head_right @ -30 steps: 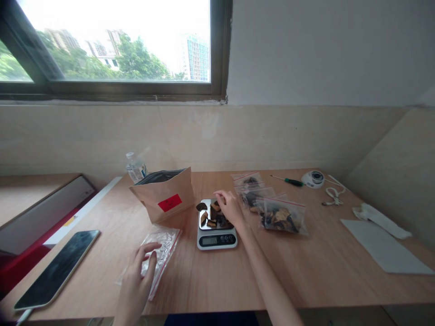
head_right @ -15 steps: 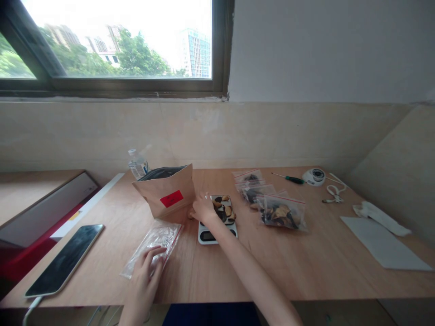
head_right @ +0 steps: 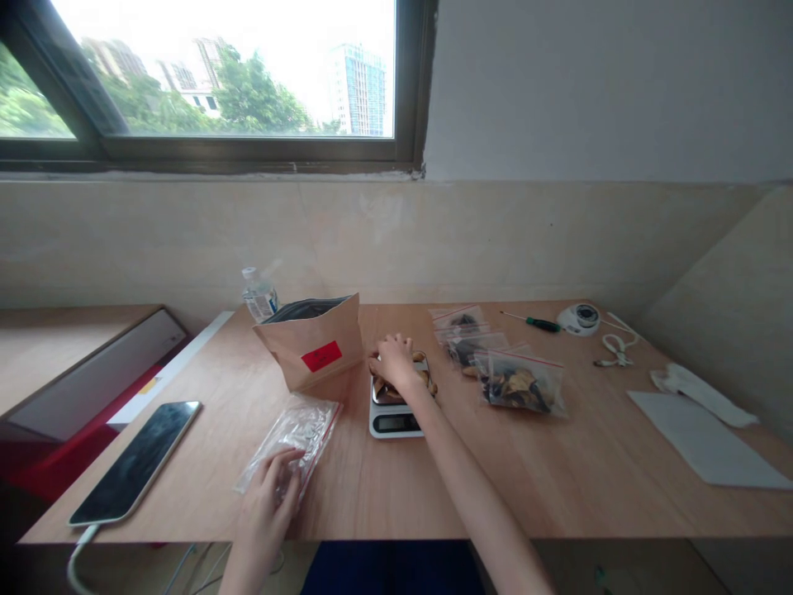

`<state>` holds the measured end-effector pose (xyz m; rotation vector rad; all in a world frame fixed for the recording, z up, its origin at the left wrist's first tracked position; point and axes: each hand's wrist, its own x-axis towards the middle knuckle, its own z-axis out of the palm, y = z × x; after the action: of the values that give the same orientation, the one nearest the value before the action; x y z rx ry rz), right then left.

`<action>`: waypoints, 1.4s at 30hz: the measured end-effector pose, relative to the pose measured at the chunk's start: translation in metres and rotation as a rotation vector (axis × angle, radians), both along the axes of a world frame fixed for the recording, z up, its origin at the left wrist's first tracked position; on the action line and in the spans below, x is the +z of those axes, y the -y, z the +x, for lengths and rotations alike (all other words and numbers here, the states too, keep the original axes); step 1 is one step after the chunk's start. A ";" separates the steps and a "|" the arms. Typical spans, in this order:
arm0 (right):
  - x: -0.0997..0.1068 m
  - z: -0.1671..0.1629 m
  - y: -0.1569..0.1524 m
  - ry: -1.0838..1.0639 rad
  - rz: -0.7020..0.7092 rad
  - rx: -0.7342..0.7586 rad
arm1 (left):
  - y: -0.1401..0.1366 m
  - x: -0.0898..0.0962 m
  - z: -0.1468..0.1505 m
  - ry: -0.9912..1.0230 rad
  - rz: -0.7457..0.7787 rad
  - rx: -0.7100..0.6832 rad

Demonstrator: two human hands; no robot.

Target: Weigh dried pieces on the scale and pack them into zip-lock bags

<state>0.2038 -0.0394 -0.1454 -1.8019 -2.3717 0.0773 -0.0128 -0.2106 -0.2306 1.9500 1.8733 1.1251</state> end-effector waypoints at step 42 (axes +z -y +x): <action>-0.044 -0.031 0.181 -1.225 -0.198 -0.237 | 0.033 0.052 0.063 0.548 -0.111 0.166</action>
<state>0.1724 -0.2204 -0.1896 -1.3911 -1.2880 1.0568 0.0500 -0.2433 -0.1789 1.2692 1.7595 1.3917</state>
